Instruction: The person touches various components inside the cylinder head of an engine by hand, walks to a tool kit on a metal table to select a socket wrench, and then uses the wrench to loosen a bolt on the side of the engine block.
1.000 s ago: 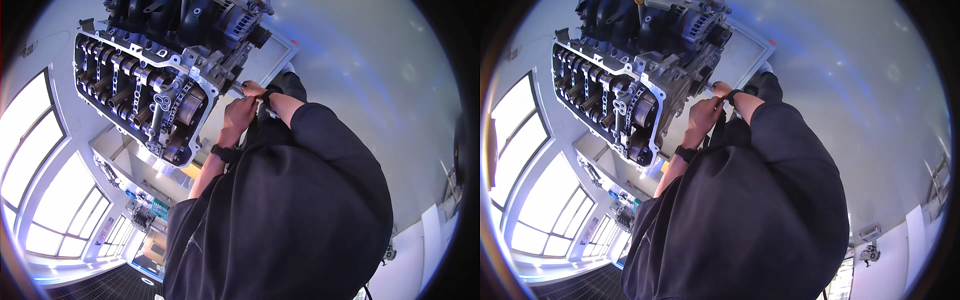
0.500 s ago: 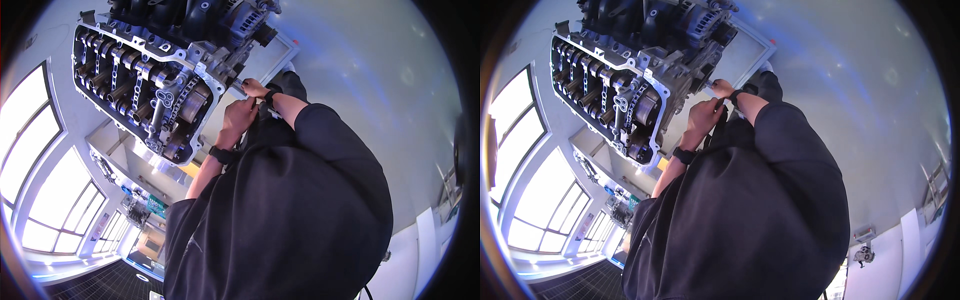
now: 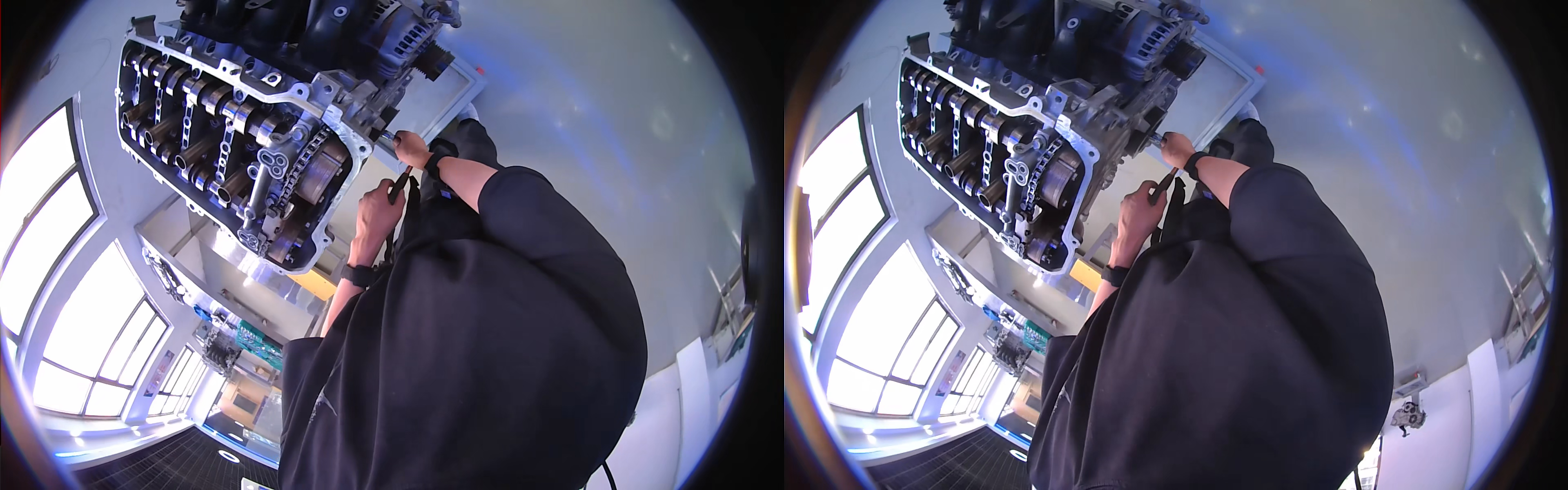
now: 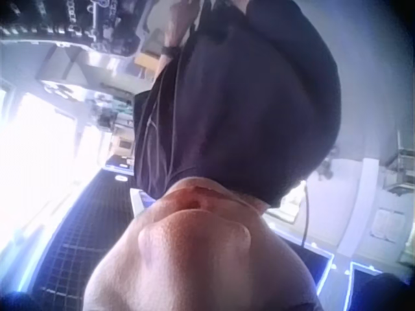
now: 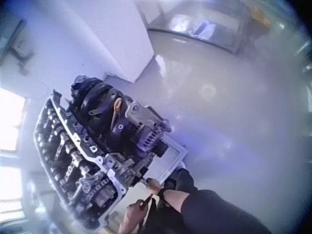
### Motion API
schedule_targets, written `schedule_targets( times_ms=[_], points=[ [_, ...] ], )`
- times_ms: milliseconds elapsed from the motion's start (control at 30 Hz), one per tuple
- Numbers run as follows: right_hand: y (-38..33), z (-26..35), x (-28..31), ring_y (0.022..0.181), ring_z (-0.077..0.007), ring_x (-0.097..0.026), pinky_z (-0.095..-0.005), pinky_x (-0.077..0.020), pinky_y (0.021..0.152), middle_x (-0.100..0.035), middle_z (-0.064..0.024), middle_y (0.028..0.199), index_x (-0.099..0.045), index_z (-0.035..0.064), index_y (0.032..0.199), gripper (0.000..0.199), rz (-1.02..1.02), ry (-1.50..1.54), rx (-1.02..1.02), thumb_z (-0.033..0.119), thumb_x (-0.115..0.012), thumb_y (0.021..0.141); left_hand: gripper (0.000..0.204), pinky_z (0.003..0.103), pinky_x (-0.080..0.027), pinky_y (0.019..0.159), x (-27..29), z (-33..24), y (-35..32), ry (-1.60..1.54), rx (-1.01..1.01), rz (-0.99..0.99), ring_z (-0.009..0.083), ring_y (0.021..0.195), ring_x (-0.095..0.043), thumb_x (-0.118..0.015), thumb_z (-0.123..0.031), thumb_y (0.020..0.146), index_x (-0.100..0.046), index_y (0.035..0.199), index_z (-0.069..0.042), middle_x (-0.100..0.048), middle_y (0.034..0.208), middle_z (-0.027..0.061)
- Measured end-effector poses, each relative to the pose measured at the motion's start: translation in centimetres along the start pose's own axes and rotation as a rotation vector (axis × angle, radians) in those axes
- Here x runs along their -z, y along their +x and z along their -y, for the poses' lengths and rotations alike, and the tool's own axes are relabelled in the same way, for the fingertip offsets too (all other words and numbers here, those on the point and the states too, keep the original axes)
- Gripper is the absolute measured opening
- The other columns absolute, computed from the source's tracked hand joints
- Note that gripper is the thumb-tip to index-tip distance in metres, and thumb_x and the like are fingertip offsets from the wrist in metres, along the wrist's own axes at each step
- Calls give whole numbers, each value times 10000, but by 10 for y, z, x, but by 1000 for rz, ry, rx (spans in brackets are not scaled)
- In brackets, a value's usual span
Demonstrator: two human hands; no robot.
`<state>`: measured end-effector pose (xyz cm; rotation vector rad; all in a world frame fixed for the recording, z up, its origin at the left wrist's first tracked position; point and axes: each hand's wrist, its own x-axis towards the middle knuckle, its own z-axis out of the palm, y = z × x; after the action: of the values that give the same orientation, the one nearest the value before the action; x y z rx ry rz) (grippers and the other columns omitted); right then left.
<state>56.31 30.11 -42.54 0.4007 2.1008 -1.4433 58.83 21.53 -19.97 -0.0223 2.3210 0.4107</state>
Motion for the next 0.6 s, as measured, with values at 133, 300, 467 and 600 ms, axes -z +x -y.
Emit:
schedule_targets(
  times_ms=[133,300,467,600],
  points=[
    [-2,12,3,893,-438,-620,-505,-476,761,-660,-236,899,-647,18,919,226,29,-15,-82,184,-498,883,295,431,-524,693,-4,31,-13,-58,33,-152,368,774,-676,-644,-266,864,-642,1069,-55,-681,795,205],
    [-4,25,3,941,-422,-620,-489,-473,788,-664,-231,947,-661,33,964,228,58,-24,-171,181,-502,895,273,399,-527,738,-8,71,-14,-167,101,-207,349,844,-684,-676,-250,854,-680,1015,-30,-693,875,207],
    [-3,18,2,924,-414,-636,-478,-506,782,-678,-217,933,-680,24,924,245,58,19,-195,236,-574,863,327,423,-514,774,-20,67,-13,-119,138,-75,364,879,-673,-643,-276,859,-653,1082,-37,-690,896,219],
    [2,20,1,930,-410,-638,-470,-510,795,-681,-215,941,-690,23,932,248,15,-4,-168,231,-578,857,322,431,-505,759,-32,72,-9,-174,129,-139,391,867,-659,-624,-277,878,-633,1075,-23,-678,865,225]
  ],
)
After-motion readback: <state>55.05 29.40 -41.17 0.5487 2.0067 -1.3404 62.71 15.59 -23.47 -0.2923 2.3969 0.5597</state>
